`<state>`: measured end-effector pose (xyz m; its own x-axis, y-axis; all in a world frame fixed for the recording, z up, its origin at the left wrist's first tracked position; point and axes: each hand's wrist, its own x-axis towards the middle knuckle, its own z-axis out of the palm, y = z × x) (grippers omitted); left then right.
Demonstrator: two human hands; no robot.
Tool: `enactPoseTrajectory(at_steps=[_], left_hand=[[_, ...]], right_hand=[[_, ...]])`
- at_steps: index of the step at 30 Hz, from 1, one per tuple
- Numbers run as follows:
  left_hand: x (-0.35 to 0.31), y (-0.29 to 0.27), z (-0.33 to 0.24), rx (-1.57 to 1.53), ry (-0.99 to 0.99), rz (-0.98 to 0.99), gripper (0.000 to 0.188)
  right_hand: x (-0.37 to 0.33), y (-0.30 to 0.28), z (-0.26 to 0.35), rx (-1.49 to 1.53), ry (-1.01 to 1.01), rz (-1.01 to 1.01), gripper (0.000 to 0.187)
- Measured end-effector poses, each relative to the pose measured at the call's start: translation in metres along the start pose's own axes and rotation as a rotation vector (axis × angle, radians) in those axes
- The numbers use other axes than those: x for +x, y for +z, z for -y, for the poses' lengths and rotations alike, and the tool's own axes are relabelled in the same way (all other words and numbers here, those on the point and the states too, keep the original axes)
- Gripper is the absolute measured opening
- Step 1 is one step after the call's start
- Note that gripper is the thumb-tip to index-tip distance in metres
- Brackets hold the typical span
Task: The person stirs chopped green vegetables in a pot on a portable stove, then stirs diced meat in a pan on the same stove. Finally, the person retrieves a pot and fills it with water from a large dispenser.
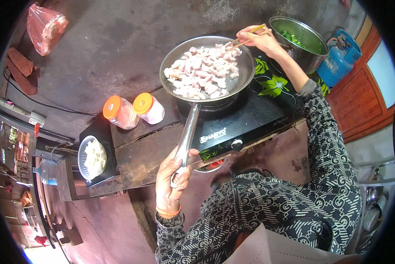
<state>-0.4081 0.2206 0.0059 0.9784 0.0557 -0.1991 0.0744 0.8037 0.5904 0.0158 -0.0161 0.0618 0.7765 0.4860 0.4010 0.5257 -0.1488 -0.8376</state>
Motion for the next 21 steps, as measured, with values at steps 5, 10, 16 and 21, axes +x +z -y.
enactPoseTrajectory(at_steps=[5,10,16,21], left_hand=[[0.001,-0.004,0.000,-0.041,-0.012,0.017,0.051],[0.002,-0.009,-0.001,-0.069,-0.017,0.030,0.055],[0.001,-0.003,0.000,-0.022,0.013,-0.016,0.050],[0.000,-0.005,-0.002,-0.035,-0.007,0.015,0.054]], right_hand=[[-0.009,0.016,0.003,0.070,0.087,0.073,0.024],[-0.046,0.008,0.032,0.013,-0.014,0.200,0.022],[-0.064,-0.026,0.068,-0.008,0.084,0.191,0.027],[-0.033,-0.039,0.026,-0.015,0.122,0.055,0.028]])
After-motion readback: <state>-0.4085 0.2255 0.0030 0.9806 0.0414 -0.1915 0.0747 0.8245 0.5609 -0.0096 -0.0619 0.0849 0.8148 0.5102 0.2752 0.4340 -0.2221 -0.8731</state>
